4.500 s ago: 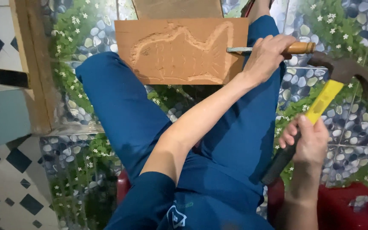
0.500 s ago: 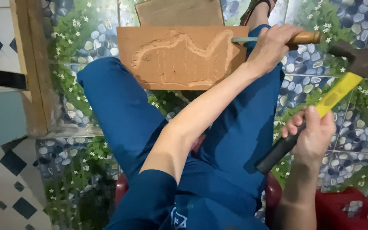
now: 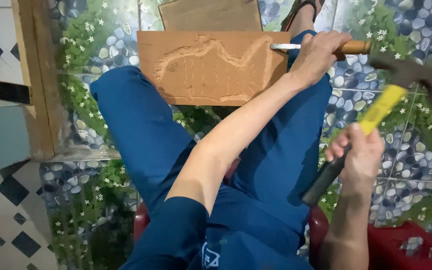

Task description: The person carves a fish design into a wooden block using a hammer and chisel while sitting on the floor.

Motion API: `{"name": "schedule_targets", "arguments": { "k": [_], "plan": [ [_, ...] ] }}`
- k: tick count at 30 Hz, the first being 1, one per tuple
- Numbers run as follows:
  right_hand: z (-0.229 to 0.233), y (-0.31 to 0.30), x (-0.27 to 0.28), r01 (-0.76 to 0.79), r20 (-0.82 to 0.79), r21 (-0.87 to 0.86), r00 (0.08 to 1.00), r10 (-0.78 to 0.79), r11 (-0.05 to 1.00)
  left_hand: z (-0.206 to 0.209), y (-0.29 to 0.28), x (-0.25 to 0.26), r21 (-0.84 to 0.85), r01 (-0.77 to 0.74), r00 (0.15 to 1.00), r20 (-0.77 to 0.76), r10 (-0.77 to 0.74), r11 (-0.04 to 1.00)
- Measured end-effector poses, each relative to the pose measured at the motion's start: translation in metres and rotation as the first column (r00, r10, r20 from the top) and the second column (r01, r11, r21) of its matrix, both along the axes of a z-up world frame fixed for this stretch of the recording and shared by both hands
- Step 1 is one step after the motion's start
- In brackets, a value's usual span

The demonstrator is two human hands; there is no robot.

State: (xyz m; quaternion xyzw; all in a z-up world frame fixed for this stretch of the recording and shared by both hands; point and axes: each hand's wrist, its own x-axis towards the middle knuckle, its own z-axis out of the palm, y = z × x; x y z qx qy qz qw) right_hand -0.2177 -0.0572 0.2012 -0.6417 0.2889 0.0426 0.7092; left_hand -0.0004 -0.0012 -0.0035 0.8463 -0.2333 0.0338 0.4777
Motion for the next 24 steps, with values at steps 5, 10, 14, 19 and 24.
{"name": "schedule_targets", "arguments": {
  "k": [5, 10, 14, 19, 24],
  "plan": [
    [-0.008, -0.002, -0.005, 0.089, 0.013, 0.031, 0.996, -0.09, 0.996, -0.005, 0.004, 0.001, 0.005, -0.009, 0.999, 0.044, 0.009, 1.0],
    [-0.013, -0.002, 0.001, 0.203, 0.034, -0.024, 0.979, -0.202, 0.979, 0.016, 0.008, 0.003, -0.13, 0.019, 1.0, 0.005, -0.018, 0.991],
    [-0.012, 0.012, 0.001, -0.042, 0.029, 0.054, 0.999, 0.04, 0.998, 0.006, 0.003, 0.002, -0.025, 0.006, 0.998, 0.067, -0.005, 1.0],
    [-0.001, 0.011, 0.006, 0.015, 0.005, -0.093, 1.0, -0.015, 0.996, 0.002, -0.001, 0.003, -0.002, -0.016, 0.999, 0.028, 0.016, 1.0],
    [-0.003, -0.001, 0.01, 0.181, -0.013, 0.016, 0.983, -0.181, 0.983, 0.021, 0.008, 0.0, -0.028, 0.043, 0.999, 0.008, -0.043, 0.999]
  ]
}}
